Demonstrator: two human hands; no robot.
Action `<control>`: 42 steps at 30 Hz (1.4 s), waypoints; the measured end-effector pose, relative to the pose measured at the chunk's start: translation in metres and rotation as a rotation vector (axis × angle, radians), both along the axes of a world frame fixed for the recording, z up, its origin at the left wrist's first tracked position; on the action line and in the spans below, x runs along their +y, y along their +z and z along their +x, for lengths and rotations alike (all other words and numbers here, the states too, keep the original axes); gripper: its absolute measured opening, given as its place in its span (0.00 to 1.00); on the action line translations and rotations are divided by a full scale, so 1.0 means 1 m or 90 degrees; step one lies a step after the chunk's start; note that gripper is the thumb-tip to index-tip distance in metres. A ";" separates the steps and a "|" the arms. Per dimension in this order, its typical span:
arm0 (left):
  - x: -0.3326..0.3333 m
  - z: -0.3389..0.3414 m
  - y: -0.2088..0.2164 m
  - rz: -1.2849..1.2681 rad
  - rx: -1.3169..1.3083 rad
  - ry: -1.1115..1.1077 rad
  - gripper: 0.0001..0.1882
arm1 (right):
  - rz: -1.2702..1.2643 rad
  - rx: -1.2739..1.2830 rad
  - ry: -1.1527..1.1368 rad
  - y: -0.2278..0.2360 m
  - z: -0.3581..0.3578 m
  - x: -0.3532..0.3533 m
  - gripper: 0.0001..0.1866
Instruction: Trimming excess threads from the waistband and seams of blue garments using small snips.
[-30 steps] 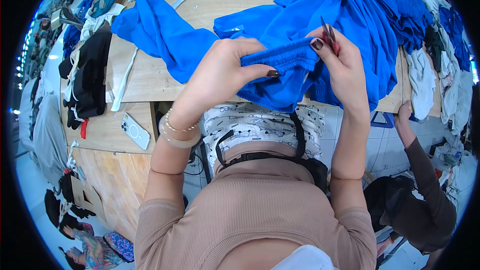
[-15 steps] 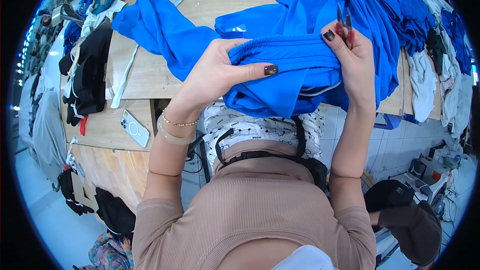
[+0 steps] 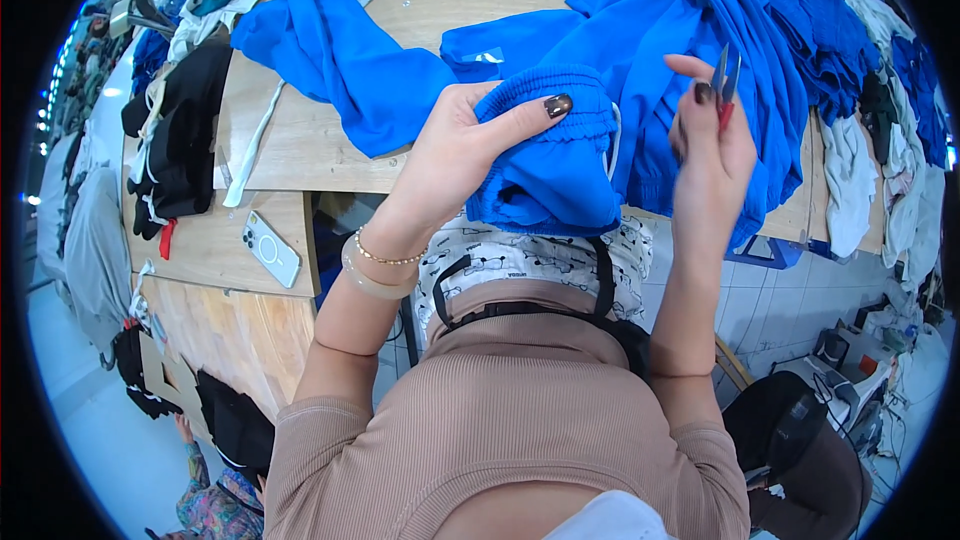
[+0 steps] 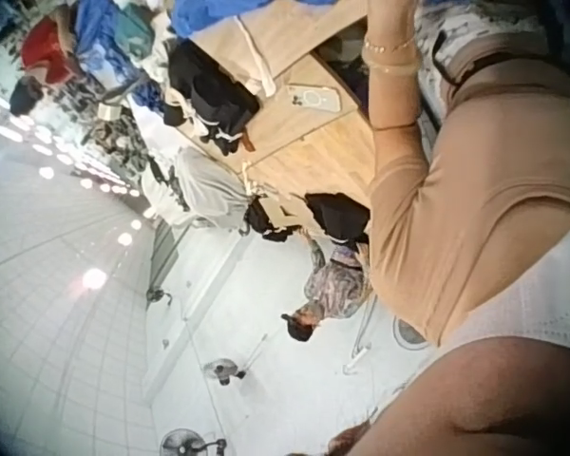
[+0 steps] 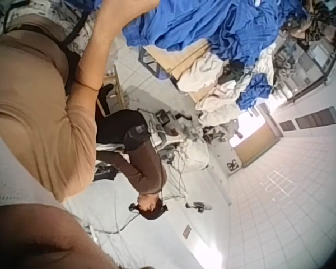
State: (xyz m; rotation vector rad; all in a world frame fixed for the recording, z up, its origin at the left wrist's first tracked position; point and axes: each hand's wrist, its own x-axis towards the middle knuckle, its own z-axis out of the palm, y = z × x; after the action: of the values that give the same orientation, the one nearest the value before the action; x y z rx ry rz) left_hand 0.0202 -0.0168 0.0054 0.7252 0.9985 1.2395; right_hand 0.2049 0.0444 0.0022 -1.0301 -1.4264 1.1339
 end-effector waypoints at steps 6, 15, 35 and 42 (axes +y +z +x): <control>0.002 0.007 -0.003 0.099 0.063 0.069 0.08 | -0.257 0.078 0.238 0.029 0.006 -0.042 0.09; 0.000 0.018 0.001 0.149 0.184 0.121 0.08 | -0.226 -0.038 0.196 0.039 0.004 -0.055 0.20; -0.001 0.019 0.002 0.148 0.166 0.138 0.09 | -0.161 -0.070 0.162 0.030 -0.003 -0.056 0.20; 0.000 0.019 -0.002 0.206 0.244 0.156 0.09 | -0.167 -0.071 0.166 0.030 -0.002 -0.055 0.20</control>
State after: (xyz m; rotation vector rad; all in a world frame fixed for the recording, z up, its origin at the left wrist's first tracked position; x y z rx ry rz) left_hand 0.0388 -0.0164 0.0037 1.1504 1.2390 1.5307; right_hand 0.2026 -0.0108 0.0320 -1.1246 -1.5624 1.5042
